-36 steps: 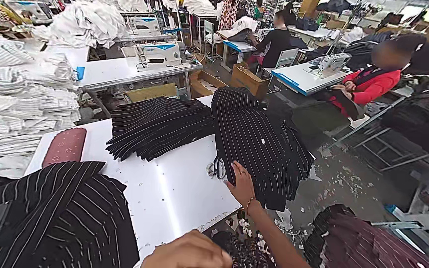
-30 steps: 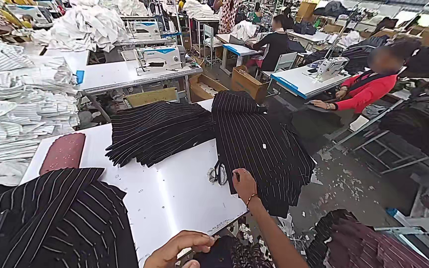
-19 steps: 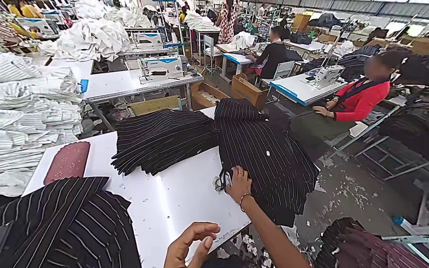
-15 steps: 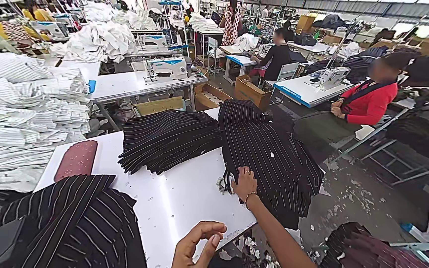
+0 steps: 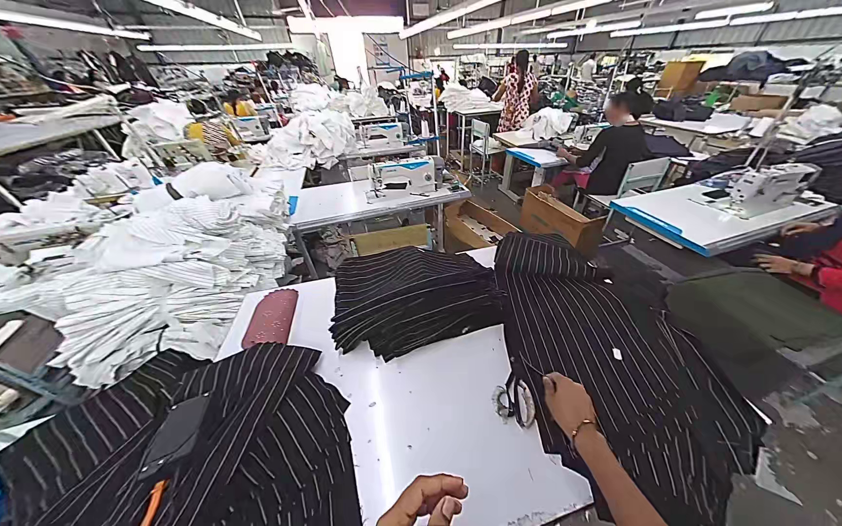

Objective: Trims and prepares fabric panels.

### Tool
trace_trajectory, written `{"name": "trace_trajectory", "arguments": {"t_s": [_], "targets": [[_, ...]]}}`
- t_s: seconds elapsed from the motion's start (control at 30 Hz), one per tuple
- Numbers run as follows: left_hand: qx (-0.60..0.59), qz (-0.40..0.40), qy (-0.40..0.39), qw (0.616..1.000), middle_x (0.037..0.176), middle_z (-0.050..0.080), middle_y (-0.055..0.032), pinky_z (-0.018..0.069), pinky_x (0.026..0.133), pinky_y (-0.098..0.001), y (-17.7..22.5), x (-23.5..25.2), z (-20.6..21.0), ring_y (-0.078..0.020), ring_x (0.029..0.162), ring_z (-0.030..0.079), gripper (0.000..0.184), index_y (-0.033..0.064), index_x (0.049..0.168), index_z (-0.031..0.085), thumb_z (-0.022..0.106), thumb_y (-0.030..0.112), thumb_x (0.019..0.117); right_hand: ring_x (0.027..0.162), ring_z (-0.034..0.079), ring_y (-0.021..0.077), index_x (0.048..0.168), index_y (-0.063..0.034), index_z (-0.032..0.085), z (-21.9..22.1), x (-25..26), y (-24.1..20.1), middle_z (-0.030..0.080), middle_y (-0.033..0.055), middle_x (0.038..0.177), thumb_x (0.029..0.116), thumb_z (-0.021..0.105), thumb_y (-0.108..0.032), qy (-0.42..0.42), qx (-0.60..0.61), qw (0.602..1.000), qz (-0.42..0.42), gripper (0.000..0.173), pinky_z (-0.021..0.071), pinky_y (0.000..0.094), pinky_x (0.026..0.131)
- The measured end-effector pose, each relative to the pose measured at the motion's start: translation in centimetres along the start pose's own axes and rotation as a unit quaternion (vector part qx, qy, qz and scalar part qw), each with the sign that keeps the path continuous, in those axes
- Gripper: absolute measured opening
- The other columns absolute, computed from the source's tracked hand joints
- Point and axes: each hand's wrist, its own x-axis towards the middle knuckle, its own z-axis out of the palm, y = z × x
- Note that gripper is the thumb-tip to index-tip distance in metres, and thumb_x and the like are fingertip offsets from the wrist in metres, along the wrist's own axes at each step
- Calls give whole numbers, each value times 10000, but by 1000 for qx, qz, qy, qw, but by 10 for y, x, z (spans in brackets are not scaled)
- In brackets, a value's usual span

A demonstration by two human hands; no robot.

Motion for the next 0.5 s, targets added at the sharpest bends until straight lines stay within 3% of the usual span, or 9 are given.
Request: {"name": "trace_trajectory", "arguments": {"t_s": [0.13,0.27,0.33,0.4,0.5], "targets": [[2,-3,19,1000,1093,752,-95,573,960,-331,0,-8,-8,-106,1001,719,249,-94,1160,660,546,85,1029,1192,640,431,1238,-13,693,-39,8,14,691,257,1222,1099,433,-233,29,16,999,-4,367,474,604,1010],[46,-26,37,998,1100,740,-145,566,956,-325,-9,-16,-14,-126,992,716,271,-116,1169,653,529,78,1027,1034,683,513,1268,45,639,-75,-14,-3,703,321,1077,1115,393,-180,219,85,970,-61,367,495,660,901],[72,-21,40,996,1092,740,-160,566,947,-319,-9,-16,-12,-129,980,717,272,-118,1162,660,536,82,1027,965,692,519,1255,75,636,-79,-30,-22,701,330,1029,1107,410,-156,259,133,949,-119,356,499,676,857],[99,-10,34,994,1086,741,-175,568,940,-334,-4,-12,-8,-152,982,719,263,-108,1150,678,544,76,1018,982,700,463,1236,86,651,-66,-50,-44,710,296,1054,1089,435,-151,220,180,942,-177,352,514,641,887],[131,18,26,991,1081,740,-178,571,919,-349,4,4,2,-177,986,718,224,-81,1121,713,585,53,994,1048,708,347,1192,71,684,-3,-94,-79,729,233,1096,1053,495,-130,83,265,933,-229,309,531,532,963]]}}
